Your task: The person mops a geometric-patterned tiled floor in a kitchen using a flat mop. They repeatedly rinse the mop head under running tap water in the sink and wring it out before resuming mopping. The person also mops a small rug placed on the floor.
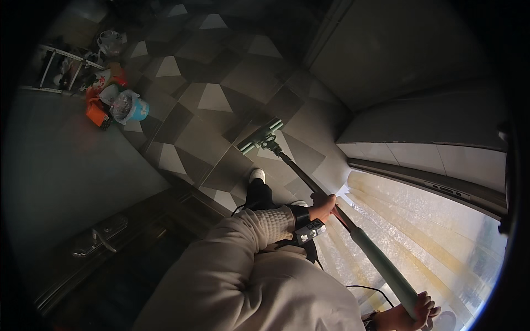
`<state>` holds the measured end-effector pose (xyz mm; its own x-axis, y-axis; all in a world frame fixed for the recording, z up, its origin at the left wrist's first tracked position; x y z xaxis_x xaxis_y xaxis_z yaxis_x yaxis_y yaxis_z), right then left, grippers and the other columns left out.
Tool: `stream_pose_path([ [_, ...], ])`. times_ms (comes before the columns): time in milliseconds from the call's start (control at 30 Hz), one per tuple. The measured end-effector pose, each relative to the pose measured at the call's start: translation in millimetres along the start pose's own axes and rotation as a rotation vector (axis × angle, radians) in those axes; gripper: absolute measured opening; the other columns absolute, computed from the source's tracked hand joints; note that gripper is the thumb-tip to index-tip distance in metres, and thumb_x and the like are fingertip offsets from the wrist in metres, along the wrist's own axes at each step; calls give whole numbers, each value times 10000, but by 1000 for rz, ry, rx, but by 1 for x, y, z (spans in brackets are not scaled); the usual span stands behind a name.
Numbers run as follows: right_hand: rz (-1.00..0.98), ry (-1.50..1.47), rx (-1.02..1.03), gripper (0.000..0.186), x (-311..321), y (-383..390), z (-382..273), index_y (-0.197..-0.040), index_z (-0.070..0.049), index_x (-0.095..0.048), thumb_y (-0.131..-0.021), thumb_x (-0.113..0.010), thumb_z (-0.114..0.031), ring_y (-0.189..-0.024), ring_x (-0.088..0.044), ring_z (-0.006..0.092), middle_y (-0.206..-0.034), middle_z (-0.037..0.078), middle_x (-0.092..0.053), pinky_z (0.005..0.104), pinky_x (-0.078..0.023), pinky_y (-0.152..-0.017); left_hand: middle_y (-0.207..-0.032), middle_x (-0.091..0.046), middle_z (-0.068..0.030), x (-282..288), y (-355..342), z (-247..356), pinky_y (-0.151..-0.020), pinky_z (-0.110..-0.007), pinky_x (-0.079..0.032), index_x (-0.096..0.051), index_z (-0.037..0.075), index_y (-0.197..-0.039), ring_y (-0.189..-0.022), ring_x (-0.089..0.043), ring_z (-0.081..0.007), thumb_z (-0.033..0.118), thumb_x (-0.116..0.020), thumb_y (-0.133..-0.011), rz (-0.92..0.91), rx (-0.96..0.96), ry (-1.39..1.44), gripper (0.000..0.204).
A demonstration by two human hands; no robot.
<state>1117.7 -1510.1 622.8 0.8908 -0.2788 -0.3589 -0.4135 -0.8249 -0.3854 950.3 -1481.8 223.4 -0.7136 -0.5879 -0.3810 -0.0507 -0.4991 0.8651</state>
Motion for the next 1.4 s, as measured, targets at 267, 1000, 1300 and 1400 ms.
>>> stream_pose_path([
  [267,-338,171,-235,243,-191,30,108,-792,-82,-346,-636,-533,-65,-527,-412,106,-608,9,-422,251,-321,-521,-608,-447,-103,159,8,193,-482,-313,-451,-411,40,-686,-511,-479,-179,-10,-459,-718,69,-69,722,77],
  [1000,-893,-275,-140,556,-567,-136,282,-1113,36,-392,-729,-651,-273,-844,-526,222,-952,167,-522,337,-424,-745,-506,-410,-3,473,-61,568,-450,-289,-422,-503,102,-598,-468,-431,-144,117,-554,-786,-37,-284,1007,194],
  [1300,-231,-439,187,154,-677,-225,328,-810,6,-482,-873,-413,-117,-456,-364,86,-583,34,-444,230,-303,-447,-414,-400,0,506,-16,721,-420,-239,-491,-397,98,-465,-402,-443,-132,62,-488,-839,-40,31,1718,387],
  [1400,-109,-856,125,148,-720,-259,322,-802,2,-470,-860,-377,-98,-456,-303,82,-553,10,-374,237,-271,-481,-402,-389,-3,487,-10,784,-413,-254,-489,-386,101,-452,-390,-433,-132,62,-483,-840,-62,174,1681,402],
])
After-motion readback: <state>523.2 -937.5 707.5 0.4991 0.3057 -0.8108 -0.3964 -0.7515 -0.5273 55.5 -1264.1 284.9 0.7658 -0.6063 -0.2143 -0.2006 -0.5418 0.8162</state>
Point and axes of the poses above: each hand's wrist, its own y-axis away from the middle knuckle, its own x-axis out of the back of the hand, z = x × y, the point moved 4 cm from there along -y, towards the middle knuckle
